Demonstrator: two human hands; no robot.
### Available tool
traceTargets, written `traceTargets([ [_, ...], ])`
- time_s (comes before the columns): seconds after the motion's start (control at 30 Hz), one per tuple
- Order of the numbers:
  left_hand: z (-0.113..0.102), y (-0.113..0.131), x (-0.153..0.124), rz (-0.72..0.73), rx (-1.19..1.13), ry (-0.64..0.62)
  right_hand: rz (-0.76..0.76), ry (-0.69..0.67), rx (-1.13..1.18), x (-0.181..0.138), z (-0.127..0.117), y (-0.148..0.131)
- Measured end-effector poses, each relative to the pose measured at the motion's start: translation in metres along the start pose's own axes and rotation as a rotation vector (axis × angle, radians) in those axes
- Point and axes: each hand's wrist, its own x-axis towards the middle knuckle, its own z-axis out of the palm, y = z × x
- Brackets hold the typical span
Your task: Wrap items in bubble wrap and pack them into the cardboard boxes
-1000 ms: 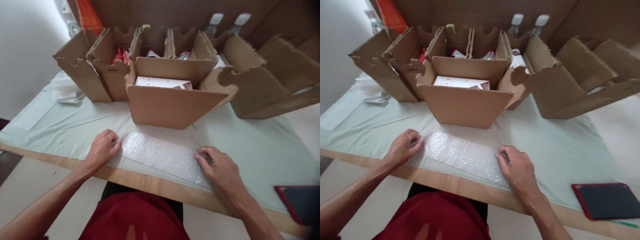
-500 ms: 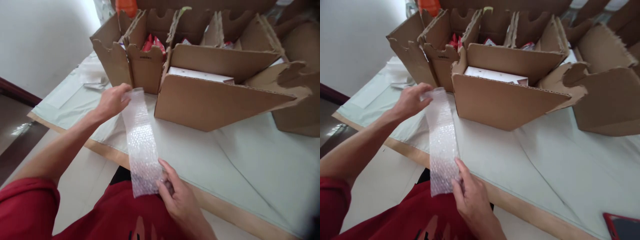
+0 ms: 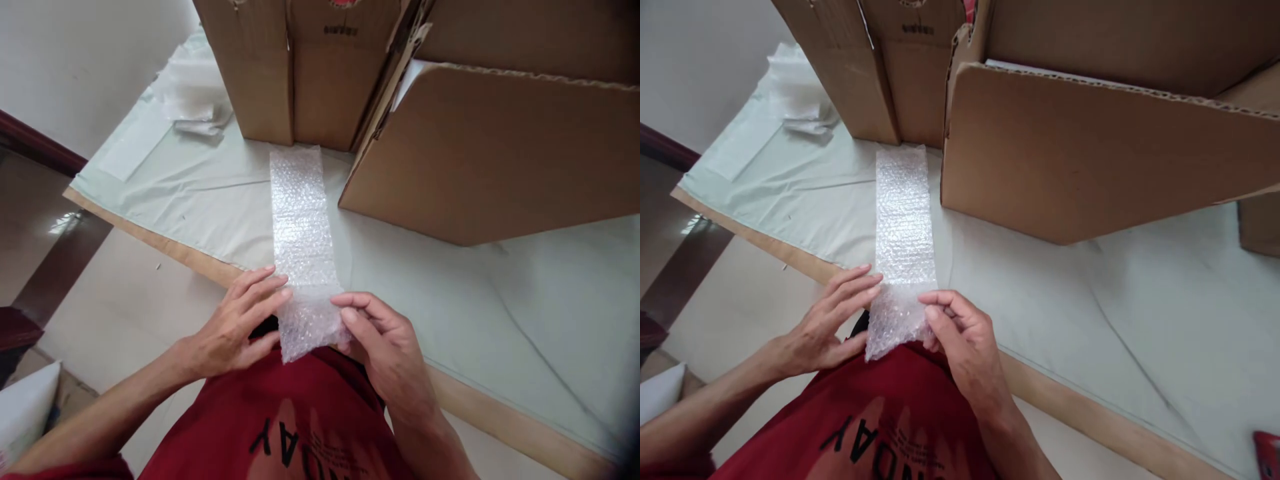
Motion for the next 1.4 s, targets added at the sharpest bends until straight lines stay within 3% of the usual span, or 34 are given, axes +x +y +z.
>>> traceTargets([
  [0.1,0.017,-0.004,0.02,-0.227,-0.058,0.225,-0.118,0.054,0.111,0.004,0.002,-0.002],
  [0.17,0.022,-0.011,0.033,-0.39,-0.08,0.286,-0.252,0.125,0.052,0.003,0.0,-0.004],
  [0.23,0.024,-0.02,0.04,-0.463,-0.077,0.283,-0.389,0.193,-0.159,0.003,-0.002,-0.007],
  [0.3,0.027,-0.026,0.041,-0.444,-0.033,0.274,-0.563,0.209,-0.477,0.007,-0.002,-0.009],
  [0.43,0.035,-0.027,0.036,-0.341,0.106,0.351,-0.889,0.093,-1.057,0.026,0.001,-0.012],
  [0.6,0.036,-0.022,0.034,-0.323,0.201,0.382,-0.926,-0.092,-1.36,0.048,0.003,-0.011],
  [0.77,0.029,-0.024,0.032,-0.346,0.26,0.321,-0.933,-0.091,-1.439,0.06,0.0,-0.004],
  [0.9,0.022,-0.019,0.025,-0.209,0.238,0.287,-0.953,-0.121,-1.404,0.058,-0.001,-0.011],
  [1.0,0.018,-0.015,0.02,-0.075,0.14,0.23,-0.85,-0.201,-1.293,0.054,0.0,-0.025],
  [1.1,0.019,-0.015,0.021,-0.124,0.055,0.26,-0.727,-0.254,-1.202,0.055,0.002,-0.034],
  [1.17,0.02,-0.016,0.024,-0.224,0.04,0.298,-0.759,-0.168,-1.177,0.057,0.001,-0.034],
  [1.3,0.025,-0.024,0.034,-0.358,0.081,0.314,-0.974,0.145,-1.233,0.055,0.0,-0.025],
  [1.4,0.026,-0.027,0.04,-0.359,0.148,0.277,-1.026,0.032,-1.339,0.054,0.001,-0.019],
])
